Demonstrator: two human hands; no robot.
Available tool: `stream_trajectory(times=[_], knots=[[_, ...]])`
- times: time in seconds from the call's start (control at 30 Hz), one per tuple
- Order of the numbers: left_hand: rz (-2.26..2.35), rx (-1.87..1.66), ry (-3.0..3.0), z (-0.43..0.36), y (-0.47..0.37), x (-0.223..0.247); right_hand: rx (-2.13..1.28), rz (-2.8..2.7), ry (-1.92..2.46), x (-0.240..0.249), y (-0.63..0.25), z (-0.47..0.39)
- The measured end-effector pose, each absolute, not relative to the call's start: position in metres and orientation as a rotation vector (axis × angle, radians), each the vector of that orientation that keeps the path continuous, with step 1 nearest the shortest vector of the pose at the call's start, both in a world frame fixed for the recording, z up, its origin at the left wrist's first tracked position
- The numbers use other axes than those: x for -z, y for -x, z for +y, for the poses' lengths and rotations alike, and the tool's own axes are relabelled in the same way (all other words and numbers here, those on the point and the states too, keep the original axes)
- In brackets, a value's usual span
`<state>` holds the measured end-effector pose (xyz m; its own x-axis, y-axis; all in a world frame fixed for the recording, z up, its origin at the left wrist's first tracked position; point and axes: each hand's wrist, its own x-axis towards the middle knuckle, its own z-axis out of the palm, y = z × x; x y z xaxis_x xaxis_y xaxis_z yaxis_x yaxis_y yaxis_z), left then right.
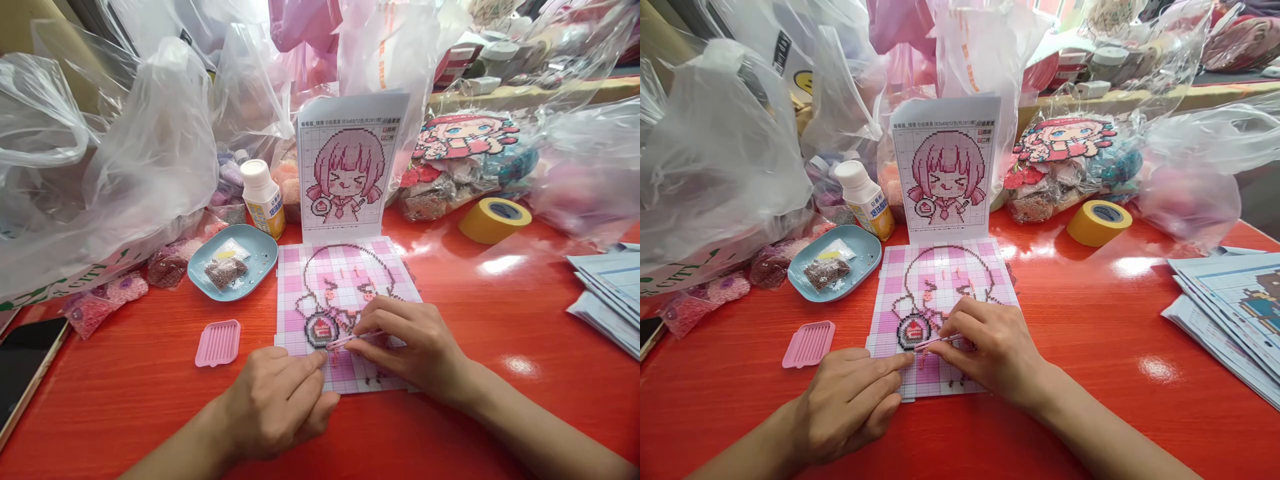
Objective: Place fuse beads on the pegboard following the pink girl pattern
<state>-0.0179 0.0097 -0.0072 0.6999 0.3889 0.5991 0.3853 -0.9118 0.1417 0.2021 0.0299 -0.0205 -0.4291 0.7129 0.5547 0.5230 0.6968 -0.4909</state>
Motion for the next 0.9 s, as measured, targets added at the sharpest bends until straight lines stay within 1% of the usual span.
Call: stream_trajectory(times=[0.5,0.9], knots=[[0.653,-1.043,-2.868,0.0112,0.0171,0.0048,-0.25,-2.166,0.947,0.0224,-0.2023,0.0296],[0.647,-1.024,-2.875,0.0105,0.0173,0.0058,-0.276,-2.121,0.931,0.0195,-0.2031,0.0298]])
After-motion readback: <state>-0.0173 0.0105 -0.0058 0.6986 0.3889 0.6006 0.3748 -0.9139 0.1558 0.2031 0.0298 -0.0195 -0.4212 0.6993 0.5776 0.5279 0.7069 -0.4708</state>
